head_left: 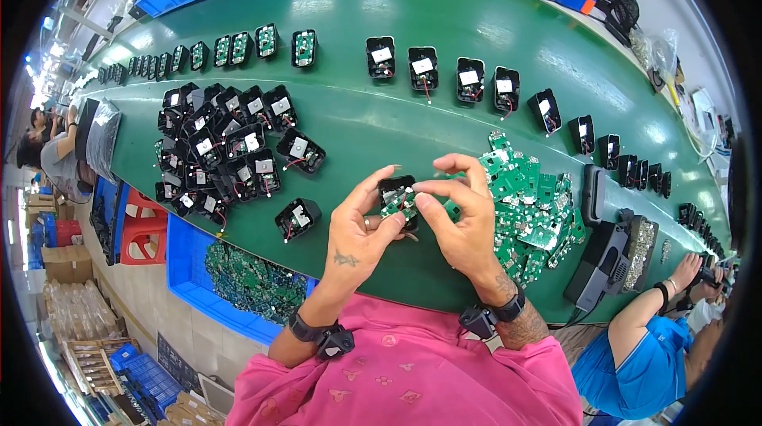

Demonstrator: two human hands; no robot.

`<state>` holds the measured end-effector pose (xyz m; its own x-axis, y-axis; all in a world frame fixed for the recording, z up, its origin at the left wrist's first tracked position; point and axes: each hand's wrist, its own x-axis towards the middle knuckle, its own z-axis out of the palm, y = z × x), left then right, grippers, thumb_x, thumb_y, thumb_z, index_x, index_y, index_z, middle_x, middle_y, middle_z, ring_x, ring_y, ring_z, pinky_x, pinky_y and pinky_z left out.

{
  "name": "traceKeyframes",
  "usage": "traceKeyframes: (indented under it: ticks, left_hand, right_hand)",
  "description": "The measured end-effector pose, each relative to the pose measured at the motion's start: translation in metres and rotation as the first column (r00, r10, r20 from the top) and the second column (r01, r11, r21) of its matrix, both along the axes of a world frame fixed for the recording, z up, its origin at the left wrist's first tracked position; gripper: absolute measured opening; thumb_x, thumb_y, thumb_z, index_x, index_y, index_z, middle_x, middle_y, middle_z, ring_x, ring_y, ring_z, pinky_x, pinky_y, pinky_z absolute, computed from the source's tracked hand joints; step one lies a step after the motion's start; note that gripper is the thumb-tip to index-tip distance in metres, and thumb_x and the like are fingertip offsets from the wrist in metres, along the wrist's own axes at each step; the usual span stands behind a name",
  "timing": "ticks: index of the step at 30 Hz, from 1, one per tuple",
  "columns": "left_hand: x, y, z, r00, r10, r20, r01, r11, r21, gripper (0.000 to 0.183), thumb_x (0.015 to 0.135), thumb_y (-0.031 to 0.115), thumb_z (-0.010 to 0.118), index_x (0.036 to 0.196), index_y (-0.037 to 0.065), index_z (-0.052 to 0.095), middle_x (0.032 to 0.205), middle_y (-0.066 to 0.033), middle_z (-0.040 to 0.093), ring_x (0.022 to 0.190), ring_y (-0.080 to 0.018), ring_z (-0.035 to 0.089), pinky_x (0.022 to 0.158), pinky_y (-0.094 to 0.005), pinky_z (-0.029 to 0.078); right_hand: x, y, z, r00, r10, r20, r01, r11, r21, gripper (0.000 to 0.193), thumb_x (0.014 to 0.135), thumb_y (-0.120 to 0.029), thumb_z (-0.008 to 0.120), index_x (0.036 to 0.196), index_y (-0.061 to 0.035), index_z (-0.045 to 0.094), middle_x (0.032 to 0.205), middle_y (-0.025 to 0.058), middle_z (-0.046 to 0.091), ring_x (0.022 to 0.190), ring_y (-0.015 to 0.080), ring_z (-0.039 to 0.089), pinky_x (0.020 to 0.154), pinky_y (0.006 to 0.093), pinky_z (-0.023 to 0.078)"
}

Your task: The person assembles electronic devices by hand, picking up a black plastic housing and a green circuit board, fitting the board into the housing, and pressing them together. The person then places the assembled unit onto the green workbench and repeats the process.

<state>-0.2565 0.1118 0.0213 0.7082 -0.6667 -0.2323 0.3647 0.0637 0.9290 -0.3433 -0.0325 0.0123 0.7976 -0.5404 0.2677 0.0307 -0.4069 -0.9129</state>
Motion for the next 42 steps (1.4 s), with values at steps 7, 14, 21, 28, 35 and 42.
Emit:
traceKeyframes:
  ticks: [7,14,21,28,35,42]
  left_hand:
    - [-0.008,-0.006,-0.001,0.999,-0.044,0.021,0.043,0.999,0.024,0.058,0.088,-0.009,0.061,0.143,-0.002,0.044,0.121,-0.0142,0.061,0.096,-0.0146,0.067,0.078,-0.0280,0.061]
    - [-0.006,0.003,0.008,0.962,0.115,0.249,-0.126,0.992,0.030,0.056,0.088,-0.010,0.060,0.142,-0.002,0.048,0.120,-0.0125,0.061,0.095,-0.0139,0.067,0.078,-0.0237,0.057]
    - [0.003,0.010,0.025,0.928,-0.088,0.363,0.010,0.978,0.210,0.057,0.082,-0.012,0.061,0.138,-0.002,0.052,0.121,-0.0119,0.062,0.099,-0.0166,0.067,0.081,-0.0252,0.058]
    - [0.008,0.012,0.033,0.874,-0.196,0.444,0.067,0.955,0.290,0.057,0.080,-0.011,0.061,0.136,0.001,0.057,0.118,-0.0105,0.065,0.091,-0.0125,0.068,0.073,-0.0236,0.058]
    - [0.010,0.010,0.037,0.842,-0.260,0.473,0.102,0.937,0.334,0.058,0.078,-0.010,0.062,0.135,0.002,0.058,0.115,-0.0107,0.067,0.086,-0.0090,0.067,0.069,-0.0214,0.057]
    - [0.010,0.008,0.039,0.854,-0.267,0.446,0.115,0.934,0.339,0.058,0.077,-0.010,0.063,0.134,0.004,0.059,0.116,-0.0112,0.067,0.080,-0.0081,0.067,0.069,-0.0224,0.058]
  right_hand:
    - [-0.001,0.002,-0.001,0.994,0.107,-0.009,-0.107,0.994,-0.003,0.010,0.085,-0.013,0.073,0.092,-0.0068,0.073,0.128,0.0111,0.055,0.119,0.0271,0.046,0.097,0.0414,0.042]
    - [-0.002,0.004,0.002,0.993,0.112,0.043,-0.089,0.925,-0.368,0.008,0.086,-0.005,0.068,0.090,-0.0025,0.061,0.110,0.0143,0.058,0.100,0.0305,0.055,0.080,0.0398,0.046]
    - [-0.003,-0.008,0.010,0.939,0.340,-0.058,-0.342,0.897,-0.279,0.008,0.085,-0.005,0.066,0.084,-0.0019,0.059,0.074,0.0123,0.061,0.069,0.0325,0.062,0.064,0.0421,0.050]
    - [-0.005,-0.011,0.011,0.913,0.398,-0.087,-0.407,0.887,-0.218,0.008,0.086,-0.006,0.065,0.085,-0.0013,0.059,0.075,0.0140,0.062,0.070,0.0337,0.063,0.063,0.0427,0.050]
    - [-0.006,-0.013,0.011,0.901,0.426,-0.087,-0.434,0.876,-0.209,0.008,0.084,-0.007,0.064,0.084,-0.0004,0.060,0.075,0.0143,0.062,0.071,0.0339,0.063,0.064,0.0433,0.050]
    - [-0.007,-0.016,0.008,0.899,0.432,-0.068,-0.437,0.878,-0.198,0.008,0.081,-0.004,0.067,0.082,-0.0013,0.060,0.073,0.0134,0.062,0.066,0.0326,0.061,0.060,0.0413,0.048]
